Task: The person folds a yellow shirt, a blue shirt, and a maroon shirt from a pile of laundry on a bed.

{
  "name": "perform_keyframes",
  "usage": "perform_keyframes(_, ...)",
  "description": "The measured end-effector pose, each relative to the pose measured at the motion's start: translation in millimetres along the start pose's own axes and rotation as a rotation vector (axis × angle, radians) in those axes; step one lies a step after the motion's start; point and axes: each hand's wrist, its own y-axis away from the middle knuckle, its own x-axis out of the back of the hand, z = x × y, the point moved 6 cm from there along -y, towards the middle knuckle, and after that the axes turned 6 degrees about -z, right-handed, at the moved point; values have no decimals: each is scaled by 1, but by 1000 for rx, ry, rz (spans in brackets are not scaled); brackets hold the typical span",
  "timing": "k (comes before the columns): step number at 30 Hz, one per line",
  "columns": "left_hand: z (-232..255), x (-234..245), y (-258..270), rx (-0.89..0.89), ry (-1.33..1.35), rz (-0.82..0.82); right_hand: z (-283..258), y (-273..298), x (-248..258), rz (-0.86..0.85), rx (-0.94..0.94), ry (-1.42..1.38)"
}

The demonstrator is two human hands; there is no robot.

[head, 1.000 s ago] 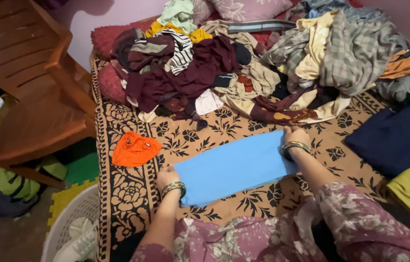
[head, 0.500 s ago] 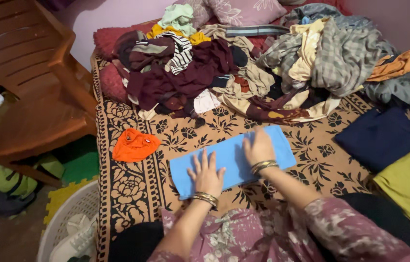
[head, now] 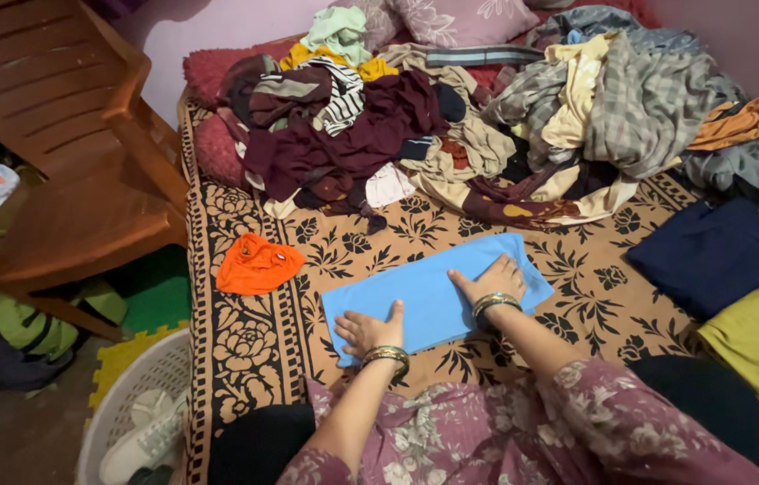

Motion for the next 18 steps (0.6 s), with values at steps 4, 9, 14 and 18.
perform_keyframes(4, 3, 7, -1, 70, 42, -12, 6, -1, 21, -24, -67, -48)
perform_keyframes(9, 32, 36, 10, -119, -103, 152, 13, 12, 40, 236, -56, -143)
perform_keyframes(14, 122, 20, -21, -656, -248, -19, 44, 68, 0, 308, -537, -573)
perform_keyframes(18, 146, -8, -44, -537, -439, -493, 47, 92, -74, -5, -735, -1163)
